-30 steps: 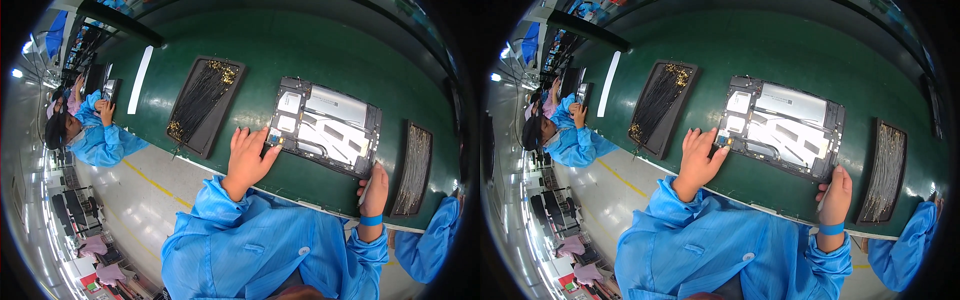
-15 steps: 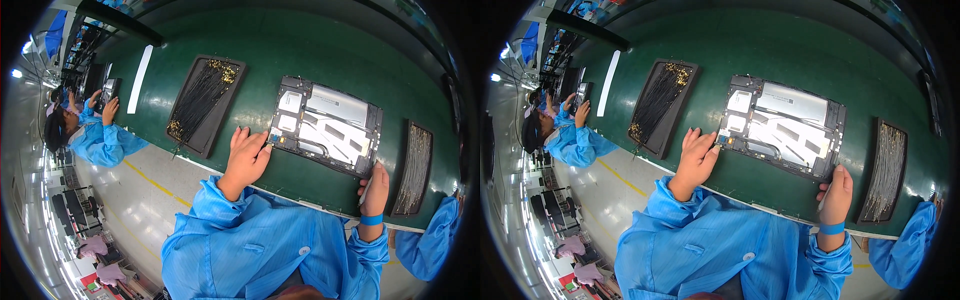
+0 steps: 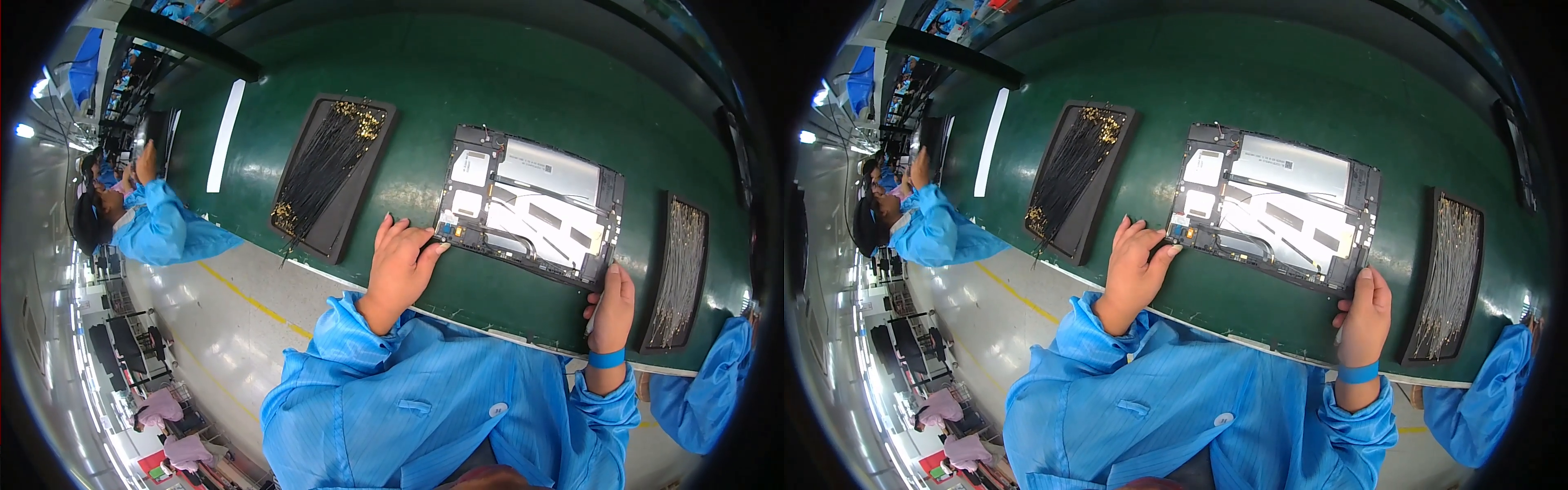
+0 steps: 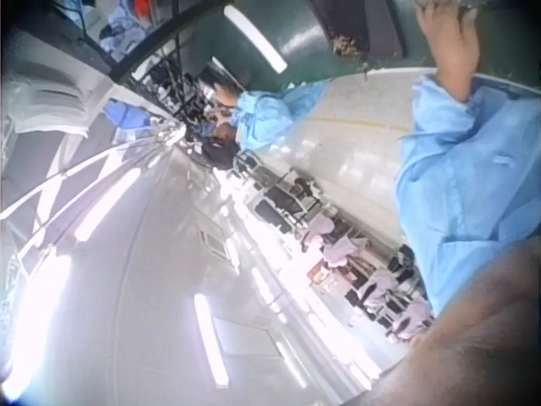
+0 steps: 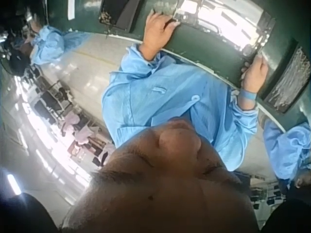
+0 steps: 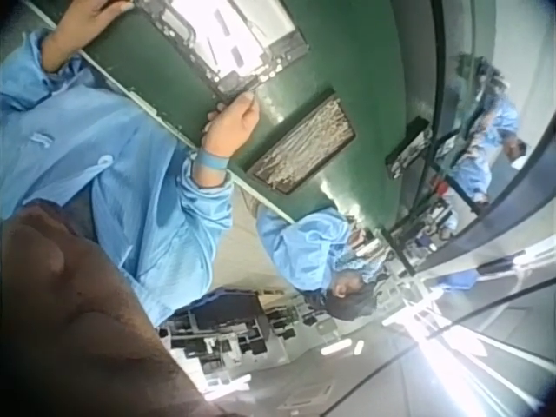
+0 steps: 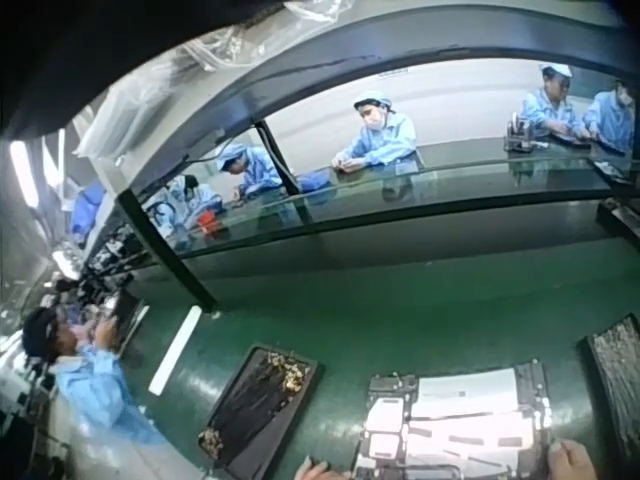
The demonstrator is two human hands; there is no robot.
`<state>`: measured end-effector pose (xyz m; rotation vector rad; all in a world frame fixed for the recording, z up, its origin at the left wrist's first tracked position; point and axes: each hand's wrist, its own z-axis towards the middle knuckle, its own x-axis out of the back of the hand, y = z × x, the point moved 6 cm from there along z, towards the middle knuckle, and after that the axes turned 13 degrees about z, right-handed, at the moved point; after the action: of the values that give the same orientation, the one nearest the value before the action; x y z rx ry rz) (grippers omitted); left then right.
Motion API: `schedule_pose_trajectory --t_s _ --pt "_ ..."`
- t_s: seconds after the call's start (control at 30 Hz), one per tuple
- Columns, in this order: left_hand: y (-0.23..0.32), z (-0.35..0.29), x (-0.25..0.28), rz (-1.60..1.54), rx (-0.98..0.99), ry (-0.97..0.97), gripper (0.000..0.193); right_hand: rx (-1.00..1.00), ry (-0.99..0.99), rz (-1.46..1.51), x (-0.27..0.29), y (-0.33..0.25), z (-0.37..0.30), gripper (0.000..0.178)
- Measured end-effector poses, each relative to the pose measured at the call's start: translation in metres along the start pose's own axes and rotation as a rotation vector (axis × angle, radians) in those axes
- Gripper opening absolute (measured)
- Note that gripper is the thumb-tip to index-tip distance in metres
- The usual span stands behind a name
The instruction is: The person assembles internal components into a tablet housing and connects ribbon cables to the electronic device. This is done using tweezers and a precision pick to manipulate the small parts.
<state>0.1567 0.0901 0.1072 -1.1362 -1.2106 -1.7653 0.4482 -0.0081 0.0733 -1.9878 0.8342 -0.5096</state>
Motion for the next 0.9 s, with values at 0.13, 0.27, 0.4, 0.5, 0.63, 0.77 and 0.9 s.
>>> schedule_pose_trajectory --t_s 0.13,0.27,0.4,0.5,0.63,0.77,0.9 --pt "0.0029 0.0015 0.0024 0.013 -0.006 0.061 0.02 0.026 0.013 -0.052 -0.0027 -0.0006 0.0009 0.039" --pt "0.0023 0.0018 0.0007 0.031 -0.014 0.06 0.02 0.03 0.02 -0.052 -0.0026 -0.0007 0.0009 0.039" --pt "0.0025 0.0031 0.0019 0.008 -0.017 0.06 0.02 0.031 0.028 -0.049 -0.0026 -0.0019 -0.0002 0.039" --pt "0.0009 0.0019 0.0011 -0.01 0.007 0.052 0.023 0.034 0.03 -0.055 -0.0023 -0.0036 -0.0015 0.037" --pt "0.0039 0.0016 0.0025 0.029 0.032 0.061 0.023 0.033 0.022 -0.044 -0.004 -0.0047 -0.004 0.037" --pt "0.0041 0.0018 -0.001 0.042 0.013 0.077 0.023 0.042 0.0 -0.056 -0.0044 -0.0039 -0.0042 0.037" --pt "0.0065 0.0018 0.0045 0.052 0.006 0.093 0.022 0.055 -0.008 -0.049 -0.0058 -0.0073 -0.0069 0.04"
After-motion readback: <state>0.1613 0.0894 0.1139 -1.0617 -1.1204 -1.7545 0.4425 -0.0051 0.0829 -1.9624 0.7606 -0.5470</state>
